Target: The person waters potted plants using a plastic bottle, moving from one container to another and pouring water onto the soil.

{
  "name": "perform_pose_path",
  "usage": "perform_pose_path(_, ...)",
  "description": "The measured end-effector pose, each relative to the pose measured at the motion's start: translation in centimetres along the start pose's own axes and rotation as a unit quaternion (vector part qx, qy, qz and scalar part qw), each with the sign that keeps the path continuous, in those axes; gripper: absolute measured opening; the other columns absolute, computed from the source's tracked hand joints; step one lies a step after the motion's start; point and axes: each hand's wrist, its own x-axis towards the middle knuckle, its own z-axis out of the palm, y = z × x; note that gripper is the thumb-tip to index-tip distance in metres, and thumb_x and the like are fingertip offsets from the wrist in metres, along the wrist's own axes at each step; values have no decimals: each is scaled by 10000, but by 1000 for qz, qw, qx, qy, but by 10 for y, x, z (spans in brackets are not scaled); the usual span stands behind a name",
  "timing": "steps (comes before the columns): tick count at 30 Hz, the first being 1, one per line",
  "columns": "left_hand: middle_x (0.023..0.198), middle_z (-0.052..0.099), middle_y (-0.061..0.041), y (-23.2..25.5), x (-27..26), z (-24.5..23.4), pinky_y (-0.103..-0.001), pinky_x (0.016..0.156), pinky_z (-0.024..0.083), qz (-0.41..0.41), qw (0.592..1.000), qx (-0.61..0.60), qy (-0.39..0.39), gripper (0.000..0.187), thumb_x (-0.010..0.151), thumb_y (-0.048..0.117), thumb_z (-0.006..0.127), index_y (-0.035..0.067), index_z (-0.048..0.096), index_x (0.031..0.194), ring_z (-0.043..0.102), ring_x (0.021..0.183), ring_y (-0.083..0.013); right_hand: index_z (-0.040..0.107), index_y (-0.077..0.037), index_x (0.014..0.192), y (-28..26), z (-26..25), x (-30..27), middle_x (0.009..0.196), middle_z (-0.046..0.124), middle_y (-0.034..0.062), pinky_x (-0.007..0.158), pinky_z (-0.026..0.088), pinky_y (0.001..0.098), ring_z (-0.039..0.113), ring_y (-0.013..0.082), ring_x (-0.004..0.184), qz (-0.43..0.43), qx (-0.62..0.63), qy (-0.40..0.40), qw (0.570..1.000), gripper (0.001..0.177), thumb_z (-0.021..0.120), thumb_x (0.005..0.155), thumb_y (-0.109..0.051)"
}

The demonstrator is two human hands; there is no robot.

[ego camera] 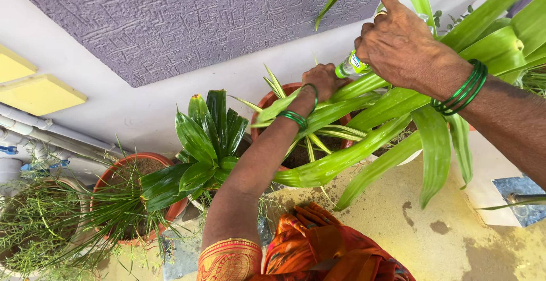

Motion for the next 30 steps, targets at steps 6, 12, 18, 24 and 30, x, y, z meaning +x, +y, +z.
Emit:
perform_pose_path(6, 1211, 729, -83, -25, -9, -30, -433, 997, 512, 10, 999, 0, -54, 635, 763, 670, 693, 172, 730, 1155, 684, 1162, -243, 742, -223, 822, -1, -7, 4, 778, 714, 11, 932, 396, 385, 695, 154, 760, -10, 12, -10, 1000, 171, 603, 920, -239)
perform_pose_path(12, 996, 754, -107, -32, -14, -28, -410, 852, 558, 13, 997, -49, -50, 657, 754, 683, 776, 73, 753, 997, 721, 963, -248, 741, -224, 837, 3, -23, 7, 788, 711, 0, 909, 397, 371, 682, 146, 782, -22, -2, 19, 1000, 169, 602, 921, -272)
perform_pose_path(18, 827, 758, -105, -59, 3, 2, -334, 630, 535, 28, 883, -440, -161, 438, 773, 338, 896, -30, 767, 971, 664, 708, -200, 736, -235, 839, 0, -29, 6, 802, 701, -23, 928, 398, 378, 675, 149, 816, -22, -15, 32, 999, 175, 589, 930, -265)
perform_pose_path(24, 966, 779, -63, -84, -1, 0, -281, 775, 614, 135, 719, -610, -304, 469, 694, 105, 904, -24, 716, 1104, 729, 827, -140, 727, -211, 902, 1, -25, 4, 806, 708, -21, 863, 406, 373, 683, 152, 833, -5, -5, 49, 999, 150, 589, 925, -267)
perform_pose_path(30, 879, 693, -30, -94, 15, 21, -270, 710, 550, 128, 810, -531, -213, 292, 809, -2, 851, -63, 737, 1071, 627, 787, -113, 712, -196, 935, -2, -21, -2, 858, 731, -15, 868, 415, 371, 698, 149, 853, 0, -10, 59, 998, 153, 579, 951, -271)
